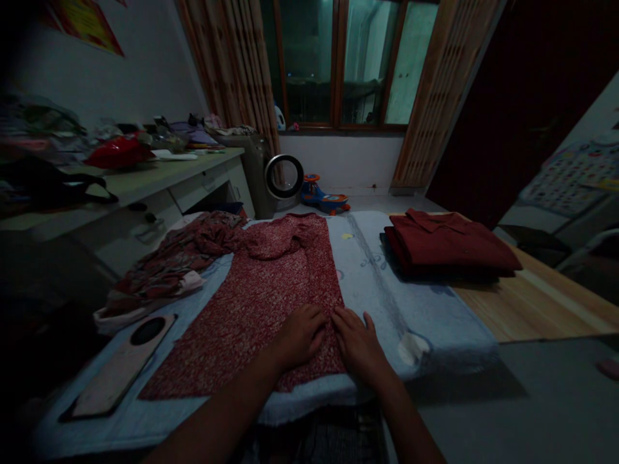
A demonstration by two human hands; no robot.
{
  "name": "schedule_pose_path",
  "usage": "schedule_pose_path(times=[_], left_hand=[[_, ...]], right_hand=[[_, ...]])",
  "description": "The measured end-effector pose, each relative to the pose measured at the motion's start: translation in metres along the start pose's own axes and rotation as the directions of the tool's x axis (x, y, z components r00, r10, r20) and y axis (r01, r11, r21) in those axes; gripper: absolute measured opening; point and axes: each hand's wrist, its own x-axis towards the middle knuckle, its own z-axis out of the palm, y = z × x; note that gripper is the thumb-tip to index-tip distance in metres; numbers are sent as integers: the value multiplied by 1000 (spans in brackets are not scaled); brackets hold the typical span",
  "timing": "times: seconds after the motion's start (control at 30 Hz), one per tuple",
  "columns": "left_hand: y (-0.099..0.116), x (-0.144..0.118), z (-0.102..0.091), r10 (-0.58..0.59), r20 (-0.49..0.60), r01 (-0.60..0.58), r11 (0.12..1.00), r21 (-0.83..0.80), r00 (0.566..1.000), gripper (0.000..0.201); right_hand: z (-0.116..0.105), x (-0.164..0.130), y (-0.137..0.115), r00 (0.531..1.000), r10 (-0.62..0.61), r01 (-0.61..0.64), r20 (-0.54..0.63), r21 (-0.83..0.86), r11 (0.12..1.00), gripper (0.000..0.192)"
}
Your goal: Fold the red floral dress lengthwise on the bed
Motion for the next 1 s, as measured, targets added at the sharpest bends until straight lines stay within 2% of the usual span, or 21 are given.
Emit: schedule_pose_path(times=[0.23,0.53,0.63,0.77,1.0], left_hand=[[-5,-3,-3,-1,13,2,993,-122,1000,23],[-17,-8,-9,41,108,0,936,-352,993,57],[-19,-7,-9,42,125,6,931,-366,991,65],[-20,-7,-10,37,137,13,937,-349,990,65],[-18,-6,-11,10,171,47,943,-329,985,63]], right_hand=[[-7,-4,0,999,2,-3,46,26,1000,50],[-13,-6,2,986,-31,26,164,30,999,74],[-14,-6,3,980,-21,15,198,34,999,79],[-16,-12,6,977,35,-39,210,15,999,78],[-22,-25,21,970,88,-94,228,17,995,62]])
